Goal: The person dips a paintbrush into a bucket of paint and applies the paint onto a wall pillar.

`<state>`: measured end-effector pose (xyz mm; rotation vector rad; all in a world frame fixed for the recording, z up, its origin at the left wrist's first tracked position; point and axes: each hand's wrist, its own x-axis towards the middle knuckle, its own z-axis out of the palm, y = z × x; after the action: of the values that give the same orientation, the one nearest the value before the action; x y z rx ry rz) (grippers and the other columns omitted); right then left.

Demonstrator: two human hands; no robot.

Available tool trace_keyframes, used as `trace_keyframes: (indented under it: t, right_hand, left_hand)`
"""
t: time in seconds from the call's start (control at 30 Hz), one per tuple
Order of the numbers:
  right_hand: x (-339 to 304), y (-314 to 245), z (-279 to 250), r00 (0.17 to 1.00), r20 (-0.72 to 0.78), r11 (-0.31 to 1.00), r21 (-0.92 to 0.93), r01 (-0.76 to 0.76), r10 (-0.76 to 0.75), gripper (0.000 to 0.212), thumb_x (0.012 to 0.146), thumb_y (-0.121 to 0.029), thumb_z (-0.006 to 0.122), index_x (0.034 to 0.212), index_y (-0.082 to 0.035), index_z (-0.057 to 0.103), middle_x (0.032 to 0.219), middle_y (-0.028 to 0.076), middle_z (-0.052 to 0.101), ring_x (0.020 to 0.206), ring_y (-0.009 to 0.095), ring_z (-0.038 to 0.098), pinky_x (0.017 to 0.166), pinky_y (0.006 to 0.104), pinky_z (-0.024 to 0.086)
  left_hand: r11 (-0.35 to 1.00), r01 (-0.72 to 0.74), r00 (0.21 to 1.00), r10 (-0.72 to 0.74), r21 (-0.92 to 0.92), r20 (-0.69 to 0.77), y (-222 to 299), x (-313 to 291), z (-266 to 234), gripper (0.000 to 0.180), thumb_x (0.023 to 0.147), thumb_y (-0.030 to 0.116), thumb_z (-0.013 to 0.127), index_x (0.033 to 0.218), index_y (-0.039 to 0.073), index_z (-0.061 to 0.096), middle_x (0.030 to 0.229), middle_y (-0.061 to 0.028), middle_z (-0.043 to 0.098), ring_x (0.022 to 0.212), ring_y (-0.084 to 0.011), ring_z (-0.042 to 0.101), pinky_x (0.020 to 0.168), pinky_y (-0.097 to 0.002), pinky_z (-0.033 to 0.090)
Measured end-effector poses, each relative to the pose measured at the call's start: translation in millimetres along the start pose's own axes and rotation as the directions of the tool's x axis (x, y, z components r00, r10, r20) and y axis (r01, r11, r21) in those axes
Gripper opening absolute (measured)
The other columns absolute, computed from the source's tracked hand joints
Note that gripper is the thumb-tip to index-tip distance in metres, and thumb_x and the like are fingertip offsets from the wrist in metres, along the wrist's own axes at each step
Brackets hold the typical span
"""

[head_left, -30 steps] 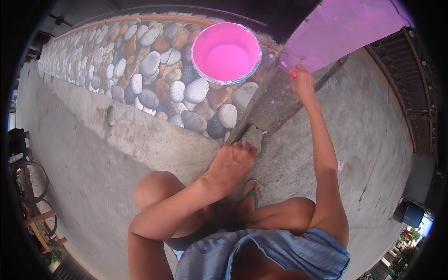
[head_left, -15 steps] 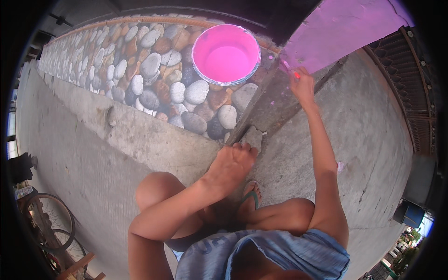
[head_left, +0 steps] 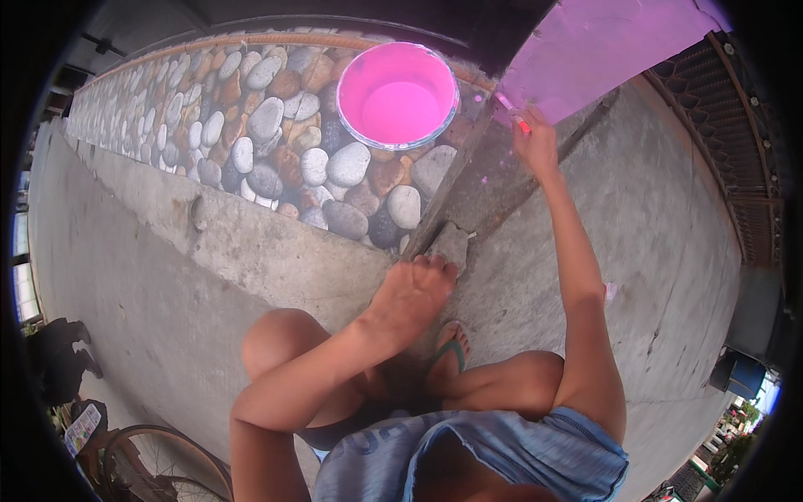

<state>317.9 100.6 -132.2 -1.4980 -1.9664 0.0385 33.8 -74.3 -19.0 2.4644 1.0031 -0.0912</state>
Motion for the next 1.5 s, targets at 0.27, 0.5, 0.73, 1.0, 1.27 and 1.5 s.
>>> trace_keyframes:
  t: [0.27, 0.5, 0.73, 1.0, 1.27, 1.5]
  right_hand:
    - [-17.3, -6.0, -3.1, 0.993, -0.121, 0.999, 0.048, 0.007, -0.002, 0.019, 0.078, -0.003, 0.063, 0.097, -0.003, 0.065, 0.092, 0.013, 0.061, 0.081, 0.034, 0.062, 0.068, 0.0372, 0.05]
    - [-6.4, -3.1, -10.3, 0.984, -0.172, 0.998, -0.037, 0.049, -0.054, 0.02, 0.077, -0.005, 0.064, 0.097, -0.003, 0.065, 0.094, 0.012, 0.06, 0.083, 0.033, 0.061, 0.07, 0.0378, 0.05]
    - [-7.6, -1.6, -9.7, 0.994, -0.105, 0.998, -0.062, 0.029, -0.035, 0.021, 0.077, -0.004, 0.064, 0.098, -0.004, 0.064, 0.092, 0.011, 0.058, 0.083, 0.033, 0.061, 0.07, 0.0405, 0.05]
    - [-14.4, 4.9, -16.7, 0.999, 0.025, 0.998, -0.049, 0.03, -0.029, 0.024, 0.076, -0.004, 0.064, 0.1, -0.007, 0.064, 0.096, 0.009, 0.059, 0.085, 0.033, 0.06, 0.072, 0.0404, 0.05]
    - [-24.4, -0.3, -34.2, 0.996, 0.053, 0.983, -0.169, 0.075, -0.067, 0.03, 0.074, -0.001, 0.065, 0.104, -0.008, 0.064, 0.102, 0.008, 0.06, 0.088, 0.031, 0.062, 0.074, 0.0388, 0.052]
    - [-20.5, 4.5, -39.7, 0.965, -0.212, 0.98, -0.158, 0.125, -0.157, 0.027, 0.075, -0.001, 0.065, 0.102, -0.007, 0.064, 0.101, 0.008, 0.06, 0.086, 0.03, 0.063, 0.072, 0.0373, 0.052]
  left_hand:
    - [1.0, -0.013, 0.998, 0.014, 0.017, -0.058, -0.3, -1.8, 0.4, 0.03, 0.078, 0.018, 0.065, 0.103, 0.006, 0.053, 0.1, -0.0121, 0.056, 0.093, -0.0282, 0.058, 0.074, -0.0368, 0.048]
    - [1.0, -0.017, 0.994, 0.016, -0.012, -0.109, -2.8, -3.3, 5.0, 0.029, 0.079, 0.017, 0.064, 0.103, 0.005, 0.053, 0.097, -0.0118, 0.056, 0.091, -0.0286, 0.058, 0.073, -0.0367, 0.047]
    - [0.999, 0.007, 0.999, -0.008, -0.038, -0.033, -1.1, -2.0, 0.1, 0.027, 0.079, 0.015, 0.064, 0.101, 0.004, 0.052, 0.097, -0.0125, 0.056, 0.09, -0.0296, 0.059, 0.074, -0.0383, 0.048]
    - [0.999, 0.017, 1.0, -0.017, -0.035, -0.007, 0.4, -1.5, -3.4, 0.028, 0.079, 0.015, 0.064, 0.101, 0.004, 0.052, 0.098, -0.0127, 0.056, 0.091, -0.0296, 0.058, 0.073, -0.0386, 0.048]
    - [1.0, 0.01, 1.0, -0.01, -0.016, -0.027, 2.0, -5.4, -5.8, 0.03, 0.078, 0.016, 0.065, 0.102, 0.004, 0.052, 0.098, -0.0126, 0.056, 0.091, -0.029, 0.059, 0.073, -0.0373, 0.048]
    - [1.0, -0.011, 0.998, 0.01, -0.004, -0.06, 1.4, -9.8, -0.4, 0.031, 0.079, 0.016, 0.065, 0.105, 0.004, 0.052, 0.102, -0.0138, 0.057, 0.093, -0.0293, 0.058, 0.075, -0.0372, 0.048]
